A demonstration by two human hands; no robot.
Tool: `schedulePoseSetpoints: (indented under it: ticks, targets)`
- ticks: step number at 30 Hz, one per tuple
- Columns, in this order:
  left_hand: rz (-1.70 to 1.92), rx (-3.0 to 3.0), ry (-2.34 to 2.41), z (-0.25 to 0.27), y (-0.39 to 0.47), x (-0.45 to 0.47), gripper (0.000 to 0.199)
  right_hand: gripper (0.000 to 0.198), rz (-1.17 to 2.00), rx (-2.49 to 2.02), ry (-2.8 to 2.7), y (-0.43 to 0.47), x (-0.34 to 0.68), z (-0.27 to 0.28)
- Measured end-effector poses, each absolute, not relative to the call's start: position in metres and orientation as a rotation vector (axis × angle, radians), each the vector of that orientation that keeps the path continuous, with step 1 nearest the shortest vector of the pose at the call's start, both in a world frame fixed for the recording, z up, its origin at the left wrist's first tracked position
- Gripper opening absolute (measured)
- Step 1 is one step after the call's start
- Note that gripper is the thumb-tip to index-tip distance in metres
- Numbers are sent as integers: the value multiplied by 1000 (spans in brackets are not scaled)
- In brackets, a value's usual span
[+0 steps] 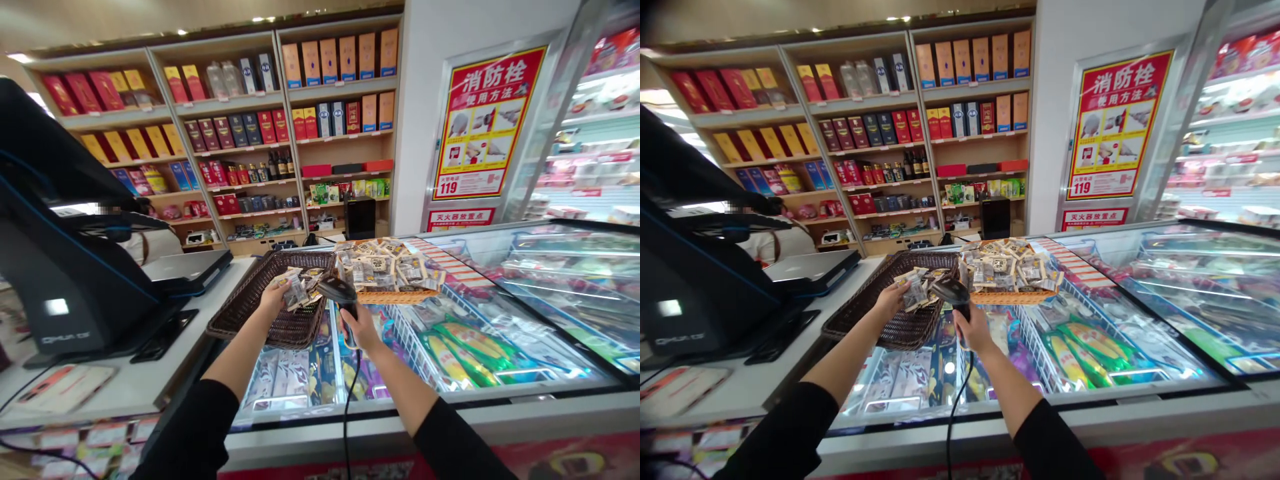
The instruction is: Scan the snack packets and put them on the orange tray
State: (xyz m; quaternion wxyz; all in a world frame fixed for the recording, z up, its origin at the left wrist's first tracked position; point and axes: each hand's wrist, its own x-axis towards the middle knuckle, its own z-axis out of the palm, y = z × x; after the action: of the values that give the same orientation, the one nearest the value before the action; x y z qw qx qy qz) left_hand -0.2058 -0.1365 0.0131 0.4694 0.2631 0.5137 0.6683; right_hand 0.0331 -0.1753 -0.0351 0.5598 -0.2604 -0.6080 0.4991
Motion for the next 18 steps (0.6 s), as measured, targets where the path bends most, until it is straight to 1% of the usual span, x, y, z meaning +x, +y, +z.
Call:
schedulePoseSetpoints:
  ticks: [3,7,13,18]
  targets:
    - [1770,682,1174,12,-142,-205,19,22,1070,-659,-1681,-183,35,-32]
    - [1894,687,1094,13,-142,-204,20,15,984,-751,-1811,-188,36,-28]
    - [1875,669,1060,18,-145,-202,24,15,947,-741,-1844,-188,34,-30]
    - [1842,639,1074,20,-146,-199,23,16,992,-728,-1826,-188,34,-31]
